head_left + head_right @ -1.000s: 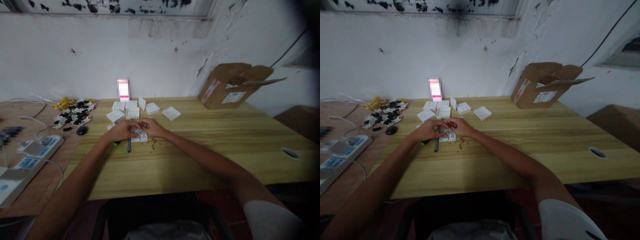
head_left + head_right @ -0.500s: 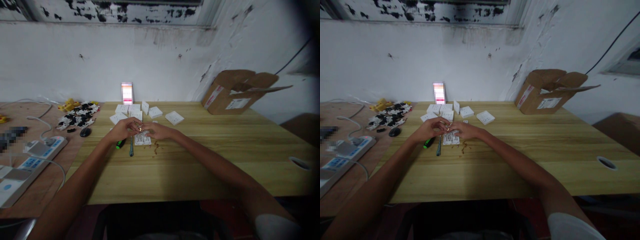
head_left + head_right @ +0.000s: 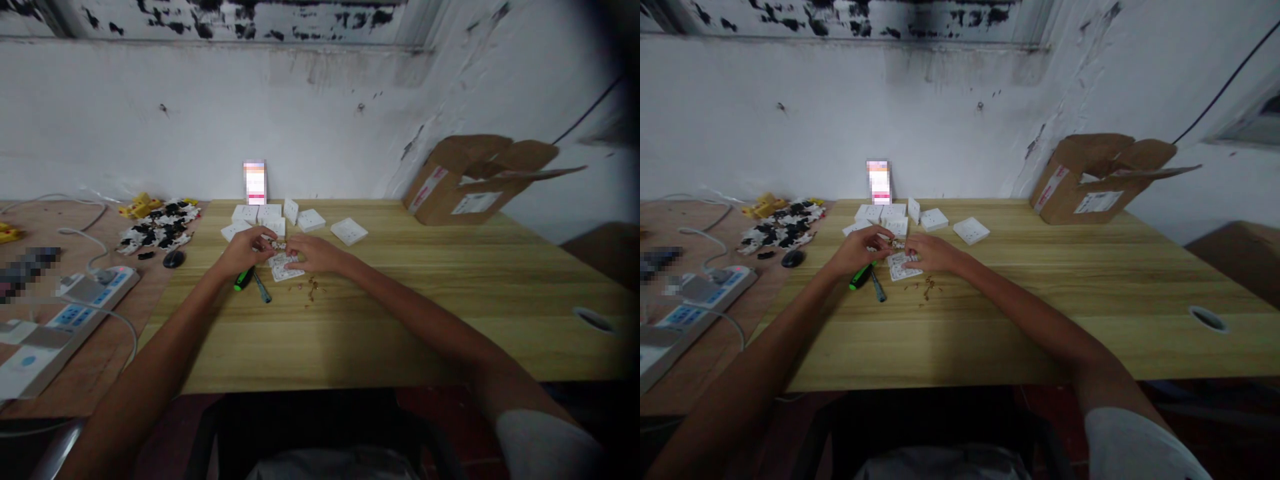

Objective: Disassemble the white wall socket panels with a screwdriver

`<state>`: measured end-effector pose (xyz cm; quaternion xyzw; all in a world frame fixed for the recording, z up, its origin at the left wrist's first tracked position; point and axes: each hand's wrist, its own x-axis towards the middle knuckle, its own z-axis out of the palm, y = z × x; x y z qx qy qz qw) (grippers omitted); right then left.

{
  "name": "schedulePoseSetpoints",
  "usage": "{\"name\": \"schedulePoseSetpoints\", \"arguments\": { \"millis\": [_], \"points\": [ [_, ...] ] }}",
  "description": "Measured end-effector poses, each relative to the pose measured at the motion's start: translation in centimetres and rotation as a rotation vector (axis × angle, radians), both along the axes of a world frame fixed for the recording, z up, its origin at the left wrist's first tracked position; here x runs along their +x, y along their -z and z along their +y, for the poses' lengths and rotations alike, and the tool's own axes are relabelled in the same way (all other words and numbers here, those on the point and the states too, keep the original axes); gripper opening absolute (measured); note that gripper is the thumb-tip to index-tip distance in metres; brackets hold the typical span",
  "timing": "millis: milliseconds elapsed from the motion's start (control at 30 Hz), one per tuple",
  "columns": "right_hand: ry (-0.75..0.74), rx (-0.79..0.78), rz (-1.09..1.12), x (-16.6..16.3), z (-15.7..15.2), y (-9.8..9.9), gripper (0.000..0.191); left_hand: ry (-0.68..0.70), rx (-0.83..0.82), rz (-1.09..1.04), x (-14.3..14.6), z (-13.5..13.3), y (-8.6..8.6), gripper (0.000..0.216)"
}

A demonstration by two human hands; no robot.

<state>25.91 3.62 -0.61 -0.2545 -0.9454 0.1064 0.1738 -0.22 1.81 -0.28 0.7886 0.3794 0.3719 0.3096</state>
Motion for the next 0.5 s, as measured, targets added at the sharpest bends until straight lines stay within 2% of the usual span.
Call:
{"name": "schedulePoseSetpoints", "arguments": {
  "millis": [167,333,400,500],
  "points": [
    [0.088,0.053,0.049,-0.9,-0.5,0.6,0.024,-0.042,0.03,0.087,0.1,0.0,-0.2,0.032],
    [0.224,0.006,0.069,-1.2,-0.6,1.1,0.037,-0.063,0.03,0.11,-0.1,0.4,0.3,0.034],
    [0.207,-0.031,0.109,-0.9,-0.3,1.0,0.035,-0.064,0.025,0.116,-0.2,0.5,0.5,0.036],
    [0.085,-0.058,0.184,-0.1,0.4,0.5,0.013,-0.052,0.016,0.118,-0.3,0.6,0.6,0.037]
  ]
}}
